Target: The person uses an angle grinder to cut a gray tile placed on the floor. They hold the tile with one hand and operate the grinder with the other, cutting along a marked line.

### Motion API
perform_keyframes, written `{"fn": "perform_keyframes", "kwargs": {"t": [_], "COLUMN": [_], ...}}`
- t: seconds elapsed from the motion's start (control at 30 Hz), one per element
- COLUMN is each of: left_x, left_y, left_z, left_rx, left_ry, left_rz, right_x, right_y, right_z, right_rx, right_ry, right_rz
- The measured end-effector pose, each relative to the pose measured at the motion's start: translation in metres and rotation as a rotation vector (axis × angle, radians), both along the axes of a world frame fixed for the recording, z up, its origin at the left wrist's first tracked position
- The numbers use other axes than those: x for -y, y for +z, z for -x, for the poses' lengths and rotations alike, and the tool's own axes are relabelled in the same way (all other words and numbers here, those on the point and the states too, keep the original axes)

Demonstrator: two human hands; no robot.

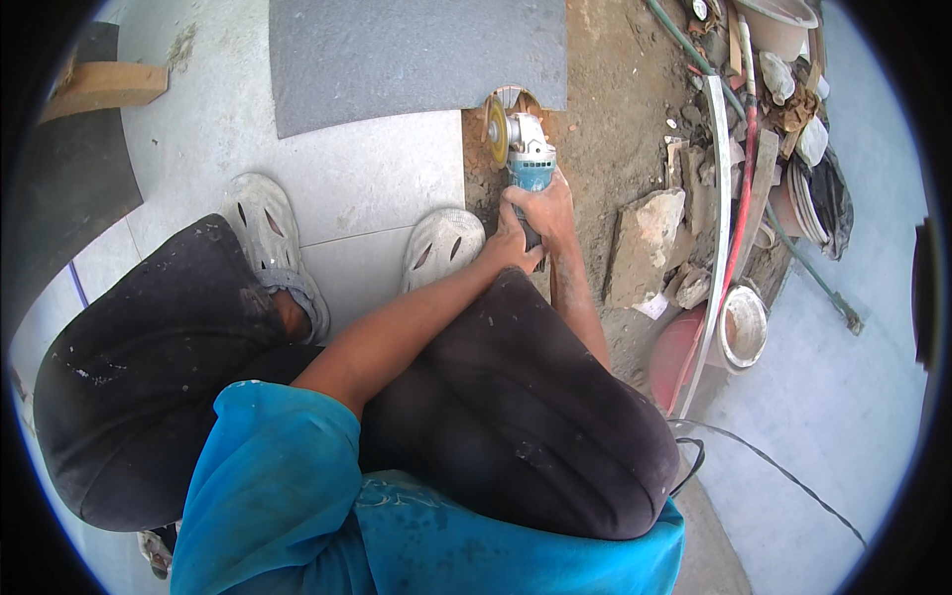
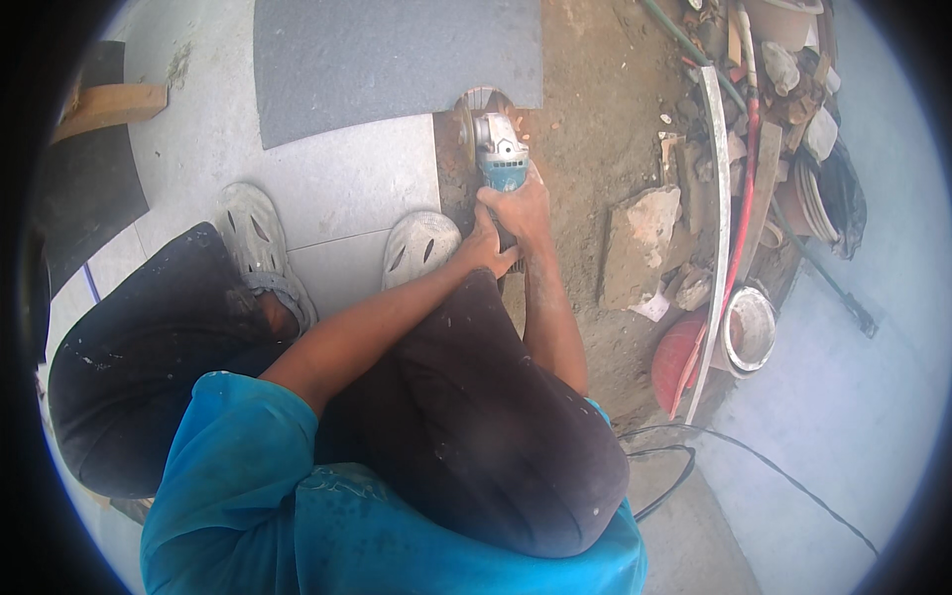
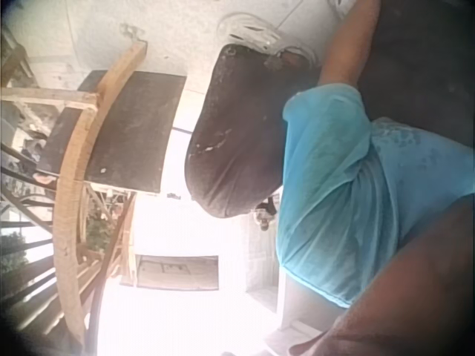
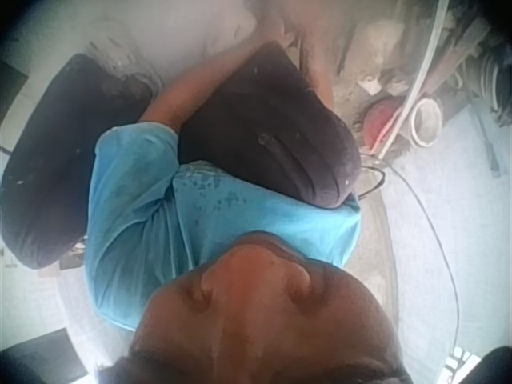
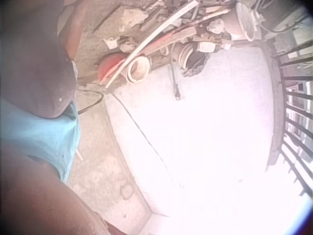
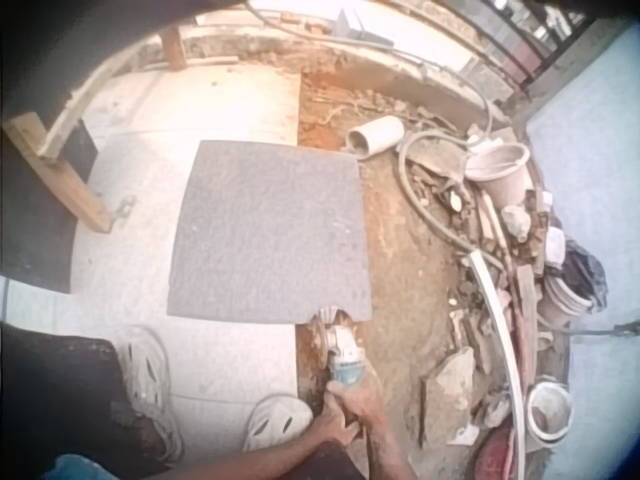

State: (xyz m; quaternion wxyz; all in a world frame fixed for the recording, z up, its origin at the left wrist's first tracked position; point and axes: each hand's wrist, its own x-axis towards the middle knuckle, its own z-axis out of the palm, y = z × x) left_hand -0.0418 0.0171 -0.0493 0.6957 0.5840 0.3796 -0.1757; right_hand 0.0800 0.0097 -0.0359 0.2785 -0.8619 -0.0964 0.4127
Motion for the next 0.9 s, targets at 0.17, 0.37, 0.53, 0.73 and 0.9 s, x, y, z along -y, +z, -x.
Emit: {"fn": "perform_keyframes", "kwargs": {"t": [0.17,0.37,0.53,0.73,0.9], "left_x": [0.003,0.011,0.010,0.003,0.005], "left_y": [-0.005,-0.009,-0.006,-0.004,-0.004], "left_z": [0.002,0.005,0.005,0.005,0.005], "left_rx": [0.028,0.097,0.072,0.035,0.041], "left_ry": [0.037,0.101,0.097,-0.022,0.034], "left_rz": [0.008,-0.041,-0.021,0.008,0.015], "right_x": [-0.001,-0.004,-0.006,-0.004,-0.001], "right_y": [0.002,0.009,0.013,0.011,0.008], "right_z": [0.003,0.001,0.003,0.004,0.004], "right_rx": [-0.035,-0.034,-0.020,-0.009,-0.019], "right_ry": [-0.050,0.019,0.022,0.028,0.024], "right_rz": [-0.053,-0.006,0.006,0.005,0.002]}}
